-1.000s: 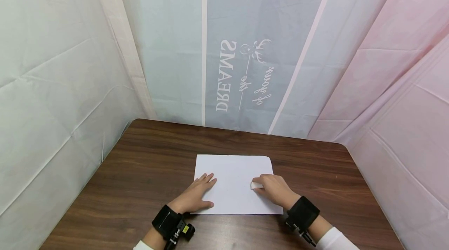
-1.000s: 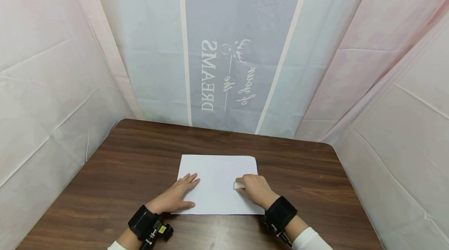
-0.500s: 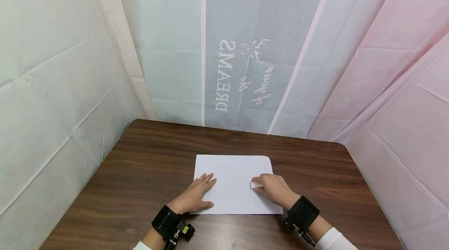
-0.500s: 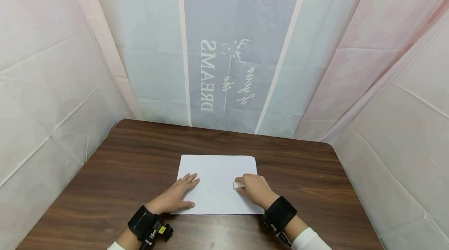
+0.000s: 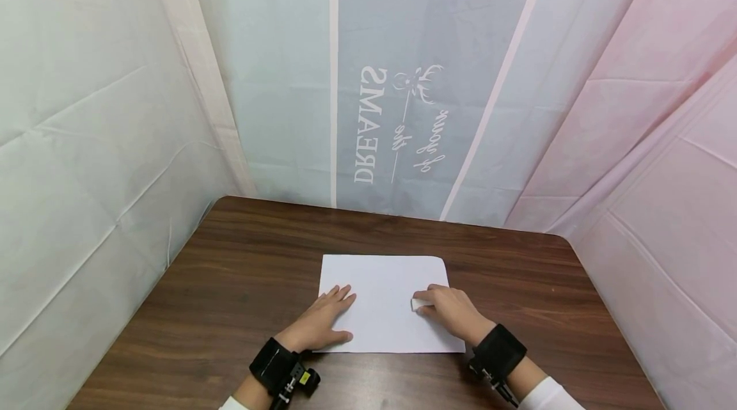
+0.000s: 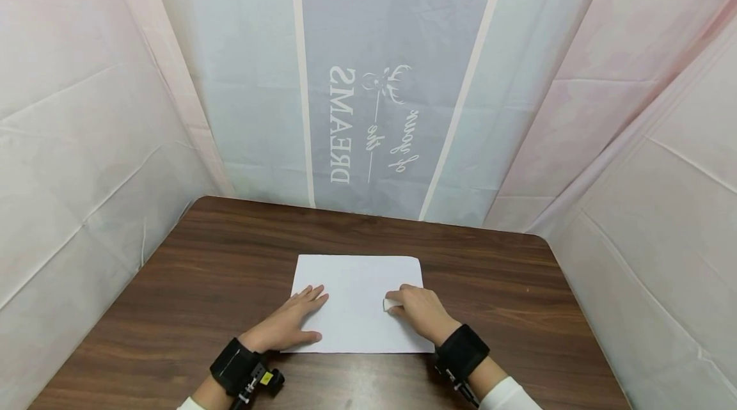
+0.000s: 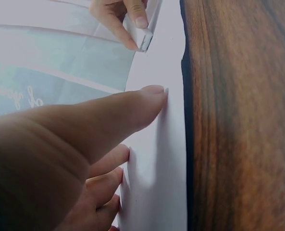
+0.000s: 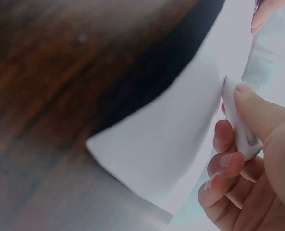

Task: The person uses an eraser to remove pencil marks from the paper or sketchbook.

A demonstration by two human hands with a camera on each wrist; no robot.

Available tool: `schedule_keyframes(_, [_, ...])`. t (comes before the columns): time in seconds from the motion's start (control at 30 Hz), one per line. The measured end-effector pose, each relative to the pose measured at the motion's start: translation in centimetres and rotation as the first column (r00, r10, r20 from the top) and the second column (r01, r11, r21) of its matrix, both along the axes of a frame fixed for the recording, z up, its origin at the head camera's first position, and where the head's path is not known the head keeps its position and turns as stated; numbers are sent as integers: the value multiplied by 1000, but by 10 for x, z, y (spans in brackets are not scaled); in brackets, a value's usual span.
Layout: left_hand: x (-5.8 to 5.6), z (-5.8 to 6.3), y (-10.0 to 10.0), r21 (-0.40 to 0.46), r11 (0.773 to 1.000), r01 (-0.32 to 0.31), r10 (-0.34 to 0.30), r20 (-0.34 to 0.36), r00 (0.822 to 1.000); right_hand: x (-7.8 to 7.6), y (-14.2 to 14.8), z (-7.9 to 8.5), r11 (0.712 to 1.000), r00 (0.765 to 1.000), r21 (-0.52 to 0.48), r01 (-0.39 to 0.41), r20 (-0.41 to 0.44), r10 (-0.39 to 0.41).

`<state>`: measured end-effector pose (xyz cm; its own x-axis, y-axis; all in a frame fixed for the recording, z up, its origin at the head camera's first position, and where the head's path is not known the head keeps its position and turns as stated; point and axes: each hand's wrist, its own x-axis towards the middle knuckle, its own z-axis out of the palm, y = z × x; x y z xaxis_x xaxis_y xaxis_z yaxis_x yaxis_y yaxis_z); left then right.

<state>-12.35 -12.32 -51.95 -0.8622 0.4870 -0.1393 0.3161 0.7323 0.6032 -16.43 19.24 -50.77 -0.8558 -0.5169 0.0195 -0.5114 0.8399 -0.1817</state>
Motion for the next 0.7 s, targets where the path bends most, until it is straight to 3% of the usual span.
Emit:
schedule_keyframes(0.23, [2,0,0,14,1000,5,-5,-25,1000,-1,2,-1,999,999,-41,-30,-13,30])
schedule_keyframes(0.7, [5,-1,2,-37,999,-6,4,-32,999,-1,2,-2,993,997,-101,-60,-55,55])
